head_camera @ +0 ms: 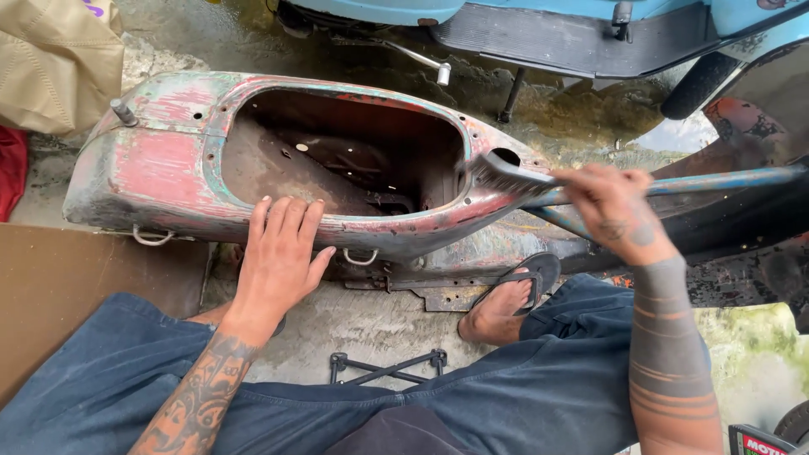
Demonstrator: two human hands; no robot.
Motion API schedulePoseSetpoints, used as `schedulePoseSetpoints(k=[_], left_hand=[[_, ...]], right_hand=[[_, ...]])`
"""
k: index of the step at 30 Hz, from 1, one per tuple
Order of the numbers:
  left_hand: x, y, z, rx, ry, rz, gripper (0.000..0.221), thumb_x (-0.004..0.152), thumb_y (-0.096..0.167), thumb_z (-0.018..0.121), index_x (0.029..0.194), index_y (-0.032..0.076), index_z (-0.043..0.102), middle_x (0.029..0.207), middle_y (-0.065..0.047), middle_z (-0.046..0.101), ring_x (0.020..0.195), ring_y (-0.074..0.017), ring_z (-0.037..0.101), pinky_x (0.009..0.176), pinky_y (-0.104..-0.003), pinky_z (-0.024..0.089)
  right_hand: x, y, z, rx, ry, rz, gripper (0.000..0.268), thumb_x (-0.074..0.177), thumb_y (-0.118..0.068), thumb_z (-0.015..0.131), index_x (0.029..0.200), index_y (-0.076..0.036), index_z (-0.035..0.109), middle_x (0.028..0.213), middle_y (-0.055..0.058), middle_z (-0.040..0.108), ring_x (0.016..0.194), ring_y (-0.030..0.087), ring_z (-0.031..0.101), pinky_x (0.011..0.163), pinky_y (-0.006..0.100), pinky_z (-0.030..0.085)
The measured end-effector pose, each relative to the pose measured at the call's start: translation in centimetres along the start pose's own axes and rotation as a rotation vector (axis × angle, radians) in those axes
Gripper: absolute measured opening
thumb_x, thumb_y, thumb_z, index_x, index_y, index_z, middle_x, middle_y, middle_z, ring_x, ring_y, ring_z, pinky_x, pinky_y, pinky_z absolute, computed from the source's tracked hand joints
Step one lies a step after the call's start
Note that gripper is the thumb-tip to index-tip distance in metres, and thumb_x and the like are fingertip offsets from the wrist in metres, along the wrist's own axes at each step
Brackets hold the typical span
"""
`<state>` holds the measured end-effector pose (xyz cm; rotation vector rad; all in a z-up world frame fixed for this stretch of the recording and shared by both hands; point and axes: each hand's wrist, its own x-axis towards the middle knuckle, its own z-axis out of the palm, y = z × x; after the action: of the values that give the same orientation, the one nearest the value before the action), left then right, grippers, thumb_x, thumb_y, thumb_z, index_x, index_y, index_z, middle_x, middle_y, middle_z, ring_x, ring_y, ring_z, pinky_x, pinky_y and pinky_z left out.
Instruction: Brushing and scraping a metal scooter frame to remove rust and prepare the surface for repair.
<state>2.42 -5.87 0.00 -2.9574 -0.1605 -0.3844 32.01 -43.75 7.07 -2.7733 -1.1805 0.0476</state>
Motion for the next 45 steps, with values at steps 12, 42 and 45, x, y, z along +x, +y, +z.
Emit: schedulePoseSetpoints(k=[12,42,45], left_hand=[[-2.0,-3.2,-1.3,-0.091,-0.075,-0.028,0.064,0.091,0.044,0.064,0.146,0.011,0.056,0.143,-0.007,0.059,0.137,-0.0255,0.052,0.121,-0.050,0.034],[-2.5,-1.3,-1.2,-0.115,-0.049,-0.112,0.083,0.082,0.045,0.075,0.151,0.004,0.052,0.147,-0.021,0.053,0.149,-0.0381,0.043,0.126,-0.061,0.021],[-2.4,-1.4,-1.4,-0.126,-0.045,-0.116,0.083,0.083,0.044,0.075,0.152,0.003,0.051,0.148,-0.022,0.053,0.149,-0.0384,0.043,0.126,-0.061,0.021]], right_hand=[[1.5,-1.5,1.9,-0.304,0.010,-0.055,0.023,0.105,-0.025,0.054,0.122,-0.029,0.069,0.100,-0.003,0.066,0.089,0.025,0.065,0.081,0.048,0.033],[2.8,-6.2,3.1,-0.099,0.183,-0.172,0.049,0.101,-0.060,0.064,0.080,-0.016,0.064,0.080,0.009,0.062,0.089,0.031,0.057,0.097,0.055,0.031],[3.4,-3.6,1.1,-0.015,0.003,-0.065,0.052,0.105,-0.060,0.061,0.079,-0.014,0.063,0.078,0.010,0.064,0.091,0.034,0.058,0.096,0.057,0.029]])
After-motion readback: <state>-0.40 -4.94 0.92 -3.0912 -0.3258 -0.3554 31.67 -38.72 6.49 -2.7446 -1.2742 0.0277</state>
